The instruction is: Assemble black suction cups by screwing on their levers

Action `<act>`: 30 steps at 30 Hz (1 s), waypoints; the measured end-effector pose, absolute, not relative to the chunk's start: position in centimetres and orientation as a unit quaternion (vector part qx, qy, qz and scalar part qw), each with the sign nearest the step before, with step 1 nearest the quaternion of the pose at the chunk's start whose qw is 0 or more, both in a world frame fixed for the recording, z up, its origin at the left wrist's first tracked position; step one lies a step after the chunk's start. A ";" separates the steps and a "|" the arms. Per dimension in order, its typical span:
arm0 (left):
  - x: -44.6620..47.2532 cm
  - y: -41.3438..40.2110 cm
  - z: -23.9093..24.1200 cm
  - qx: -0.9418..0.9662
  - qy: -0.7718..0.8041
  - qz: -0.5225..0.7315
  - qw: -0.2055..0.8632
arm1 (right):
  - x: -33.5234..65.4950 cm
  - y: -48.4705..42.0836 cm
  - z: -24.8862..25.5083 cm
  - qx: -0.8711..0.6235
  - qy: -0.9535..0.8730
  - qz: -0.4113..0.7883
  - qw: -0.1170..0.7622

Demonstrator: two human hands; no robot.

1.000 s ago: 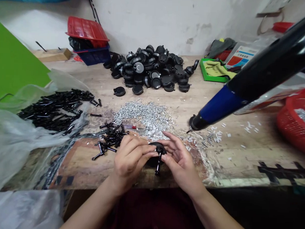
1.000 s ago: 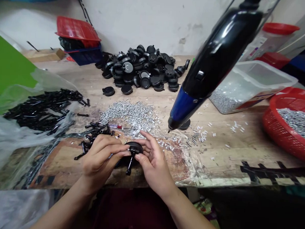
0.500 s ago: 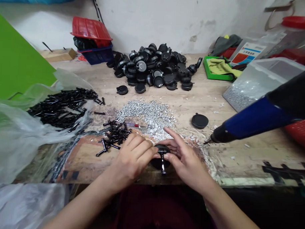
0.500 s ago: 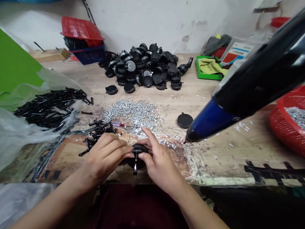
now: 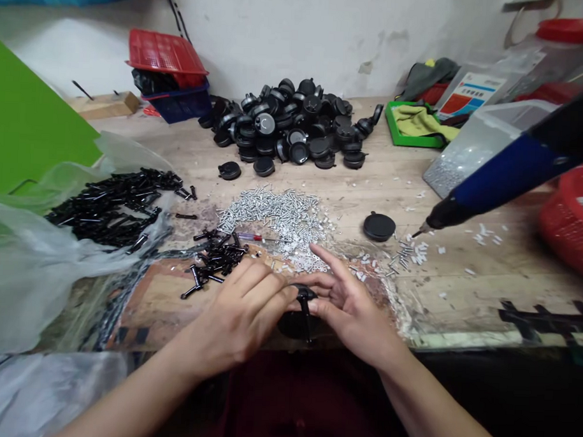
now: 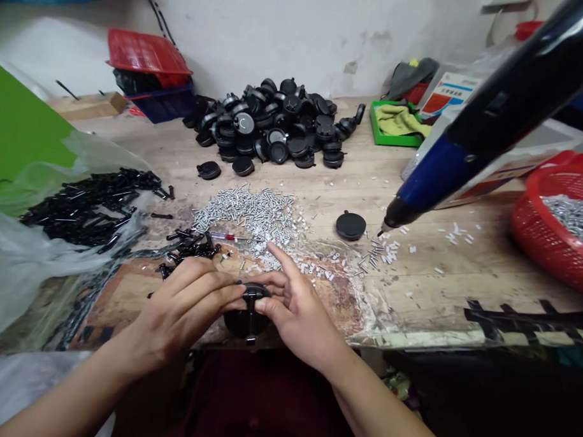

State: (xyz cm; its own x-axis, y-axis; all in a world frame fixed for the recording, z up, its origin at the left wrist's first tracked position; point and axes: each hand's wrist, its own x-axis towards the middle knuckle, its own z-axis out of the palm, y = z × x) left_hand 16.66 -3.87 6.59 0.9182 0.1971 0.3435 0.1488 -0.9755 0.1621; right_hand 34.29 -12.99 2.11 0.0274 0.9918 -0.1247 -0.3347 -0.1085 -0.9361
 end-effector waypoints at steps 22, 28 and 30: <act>16.6 -7.2 3.0 0.923 0.189 0.328 0.063 | 32.6 -12.7 0.5 -0.339 -0.240 0.625 0.662; 16.9 -8.0 3.0 0.894 0.211 0.373 0.129 | 32.3 -12.5 0.4 -0.349 -0.269 0.591 0.676; 17.0 -8.1 3.1 0.891 0.215 0.374 0.140 | 32.2 -12.5 0.4 -0.353 -0.275 0.587 0.674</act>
State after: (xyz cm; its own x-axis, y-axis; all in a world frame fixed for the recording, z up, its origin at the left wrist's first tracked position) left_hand 16.95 -8.09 3.12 0.6280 0.4875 0.6066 0.2786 -0.8687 0.4096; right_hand 32.22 -12.53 0.35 0.1594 0.9862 -0.0446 -0.5978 0.0605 -0.7994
